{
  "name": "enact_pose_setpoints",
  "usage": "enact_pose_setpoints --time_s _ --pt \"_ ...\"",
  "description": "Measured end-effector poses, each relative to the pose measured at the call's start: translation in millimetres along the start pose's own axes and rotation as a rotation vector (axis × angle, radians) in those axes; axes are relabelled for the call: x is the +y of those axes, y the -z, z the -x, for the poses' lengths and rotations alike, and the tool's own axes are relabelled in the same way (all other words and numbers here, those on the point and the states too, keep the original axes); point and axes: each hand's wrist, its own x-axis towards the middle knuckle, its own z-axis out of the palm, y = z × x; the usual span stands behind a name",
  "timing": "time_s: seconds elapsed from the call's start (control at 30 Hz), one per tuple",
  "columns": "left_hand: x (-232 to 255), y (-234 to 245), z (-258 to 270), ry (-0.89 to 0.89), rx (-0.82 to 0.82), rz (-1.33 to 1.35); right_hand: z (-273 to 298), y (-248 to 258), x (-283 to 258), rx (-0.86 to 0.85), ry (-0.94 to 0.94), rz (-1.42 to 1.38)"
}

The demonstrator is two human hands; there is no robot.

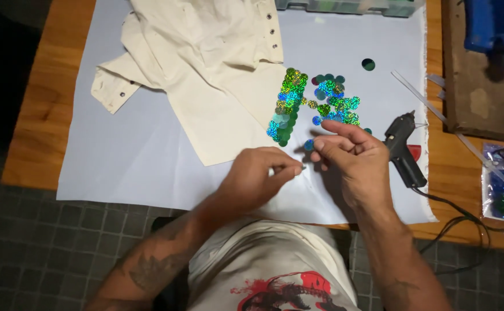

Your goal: Decorating a white garment by gluing green sequins onto it using a hot glue gun.

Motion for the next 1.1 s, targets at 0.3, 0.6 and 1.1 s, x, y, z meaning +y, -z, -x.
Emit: enact_pose_setpoints --time_s 0.3,0.6,1.1 --pt "1.1 3.6 3.2 0.034 0.179 0.033 9.5 -10.1 0.7 -0.044 0.049 0.163" --pt "2.8 33.1 -20.3 0.103 0.110 -0.028 10.3 -23.8 0.4 -0.041 0.109 0.210" --pt "12.2 50.3 -33.0 0.193 0.008 0.047 -12.7 -35.3 -14.8 -0.090 -0.164 0.300"
